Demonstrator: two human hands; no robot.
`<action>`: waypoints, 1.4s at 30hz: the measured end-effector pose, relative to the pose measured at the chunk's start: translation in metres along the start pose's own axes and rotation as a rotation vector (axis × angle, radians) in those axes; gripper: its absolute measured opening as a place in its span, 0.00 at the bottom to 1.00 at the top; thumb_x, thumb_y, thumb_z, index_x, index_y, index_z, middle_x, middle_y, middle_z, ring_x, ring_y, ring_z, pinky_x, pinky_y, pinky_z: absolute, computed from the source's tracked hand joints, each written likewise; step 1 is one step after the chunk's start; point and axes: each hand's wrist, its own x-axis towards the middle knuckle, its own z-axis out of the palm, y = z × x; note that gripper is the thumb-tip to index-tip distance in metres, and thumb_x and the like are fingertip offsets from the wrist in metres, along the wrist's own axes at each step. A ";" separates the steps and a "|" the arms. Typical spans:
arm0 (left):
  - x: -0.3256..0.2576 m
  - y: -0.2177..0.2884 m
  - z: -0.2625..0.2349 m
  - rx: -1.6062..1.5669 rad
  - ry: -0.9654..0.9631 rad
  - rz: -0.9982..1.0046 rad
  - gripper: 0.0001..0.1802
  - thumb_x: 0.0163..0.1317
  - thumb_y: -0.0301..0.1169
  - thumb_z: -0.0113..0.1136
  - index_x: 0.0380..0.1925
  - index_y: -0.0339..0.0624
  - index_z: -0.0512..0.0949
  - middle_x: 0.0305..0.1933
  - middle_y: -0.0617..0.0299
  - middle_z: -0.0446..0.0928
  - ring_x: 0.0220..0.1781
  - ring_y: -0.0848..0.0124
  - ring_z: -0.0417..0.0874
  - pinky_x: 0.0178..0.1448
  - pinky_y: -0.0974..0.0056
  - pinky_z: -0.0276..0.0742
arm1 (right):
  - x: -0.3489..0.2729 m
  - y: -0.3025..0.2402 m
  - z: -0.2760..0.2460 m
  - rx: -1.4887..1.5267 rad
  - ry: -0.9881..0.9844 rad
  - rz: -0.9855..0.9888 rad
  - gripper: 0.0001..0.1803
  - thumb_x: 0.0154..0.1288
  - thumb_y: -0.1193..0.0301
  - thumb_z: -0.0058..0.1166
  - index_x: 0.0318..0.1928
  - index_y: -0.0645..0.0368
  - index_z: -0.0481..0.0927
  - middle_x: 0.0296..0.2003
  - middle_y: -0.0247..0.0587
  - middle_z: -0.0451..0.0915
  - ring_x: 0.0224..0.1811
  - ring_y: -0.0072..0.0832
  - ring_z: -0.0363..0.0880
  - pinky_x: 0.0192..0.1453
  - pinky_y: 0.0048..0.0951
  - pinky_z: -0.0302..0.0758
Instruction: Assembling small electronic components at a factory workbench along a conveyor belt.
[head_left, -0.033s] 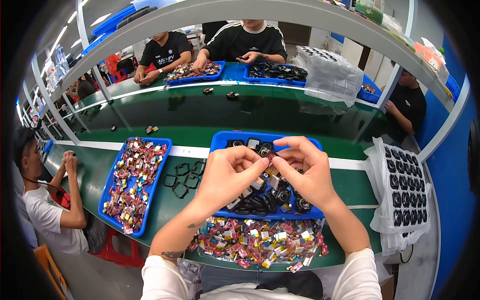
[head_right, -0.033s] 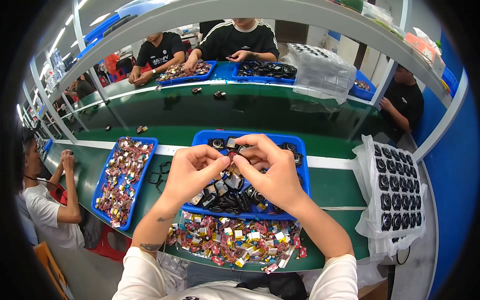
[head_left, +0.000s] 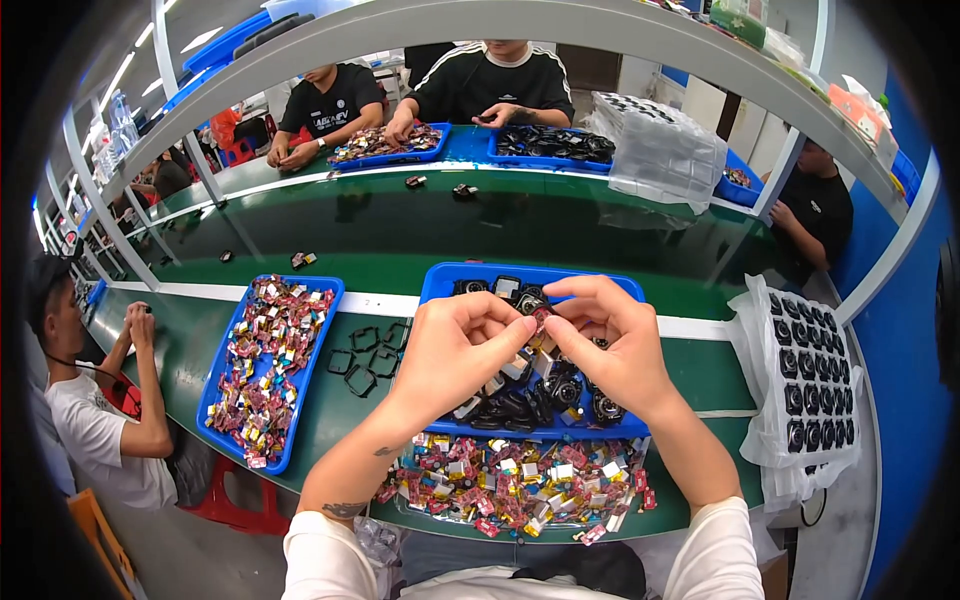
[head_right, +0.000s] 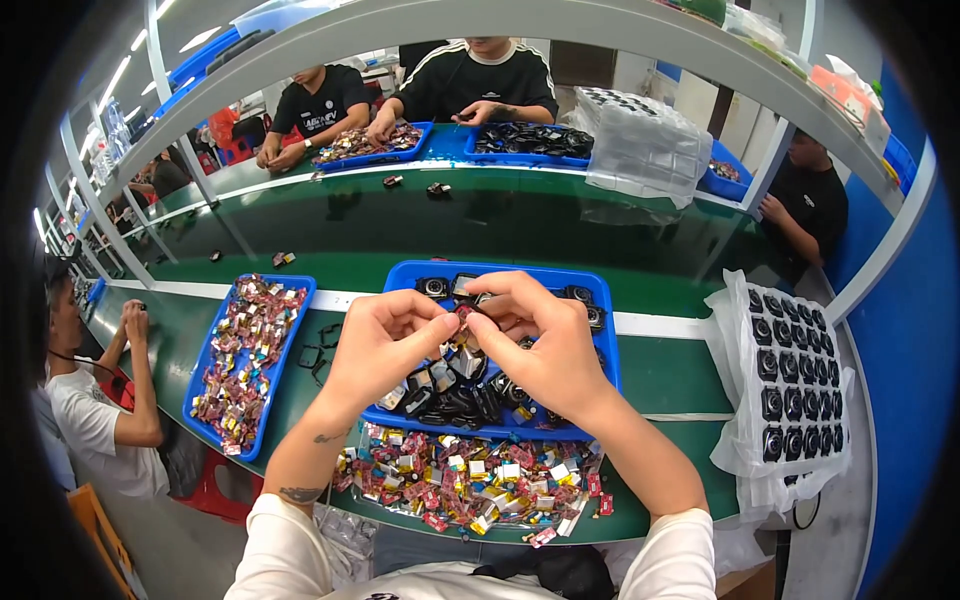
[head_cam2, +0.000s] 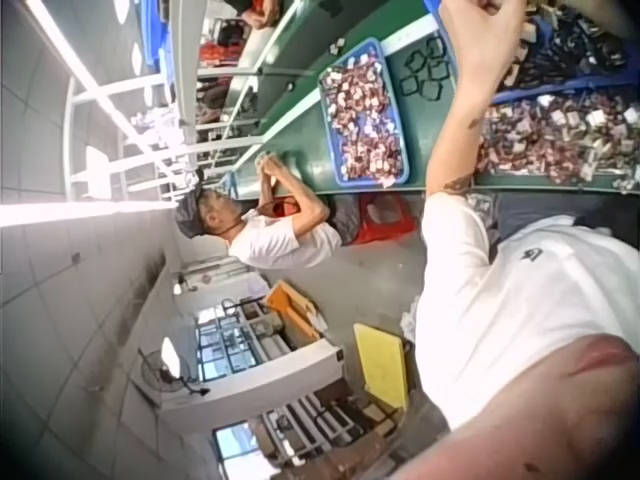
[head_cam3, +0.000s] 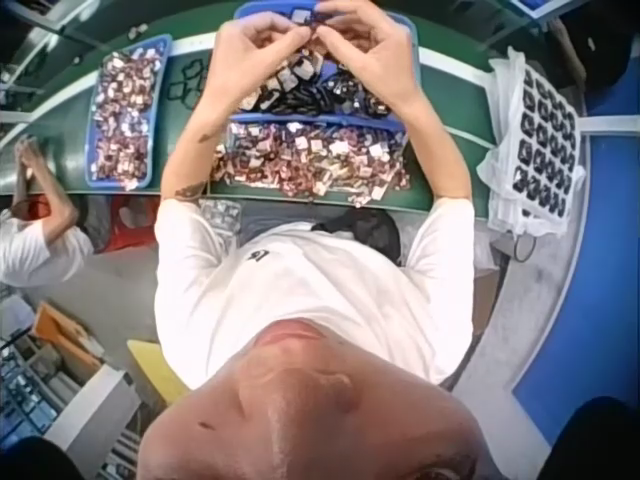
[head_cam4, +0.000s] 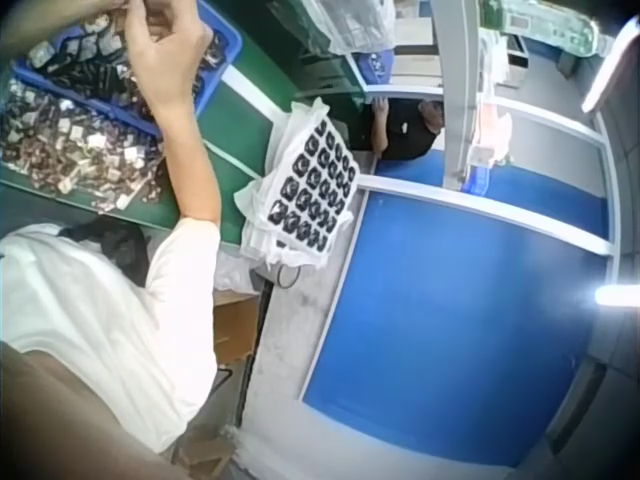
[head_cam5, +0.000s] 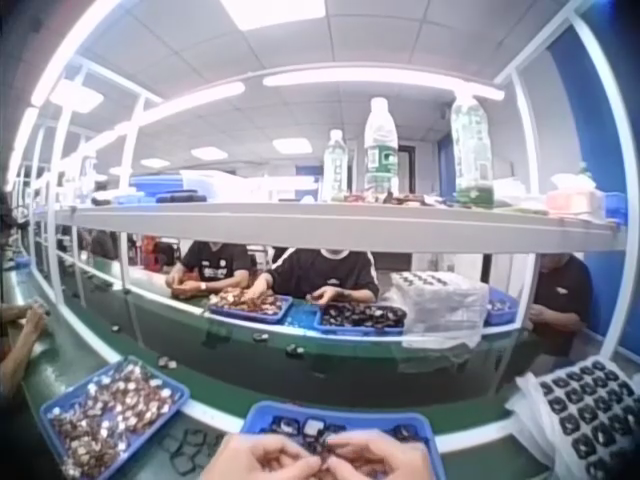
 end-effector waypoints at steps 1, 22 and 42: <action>0.001 0.000 -0.001 0.008 -0.007 0.000 0.11 0.57 0.33 0.63 0.29 0.33 0.81 0.18 0.67 0.77 0.20 0.85 0.75 0.23 0.77 0.67 | 0.001 0.004 -0.003 -0.031 -0.044 -0.067 0.11 0.59 0.80 0.55 0.44 0.66 0.77 0.35 0.41 0.81 0.35 0.20 0.80 0.39 0.19 0.77; -0.006 0.040 -0.085 -0.067 0.254 0.235 0.13 0.62 0.29 0.57 0.45 0.34 0.77 0.27 0.66 0.78 0.28 0.83 0.75 0.31 0.79 0.66 | 0.034 0.028 -0.059 -0.307 0.062 -0.078 0.09 0.63 0.74 0.52 0.41 0.65 0.81 0.37 0.38 0.83 0.39 0.19 0.78 0.45 0.20 0.72; -0.039 0.060 -0.130 -0.149 0.465 0.401 0.11 0.60 0.27 0.58 0.42 0.36 0.78 0.26 0.67 0.78 0.29 0.84 0.76 0.30 0.80 0.64 | 0.023 0.176 -0.182 -1.010 0.414 0.335 0.13 0.59 0.64 0.53 0.34 0.62 0.82 0.23 0.46 0.80 0.28 0.30 0.80 0.35 0.28 0.73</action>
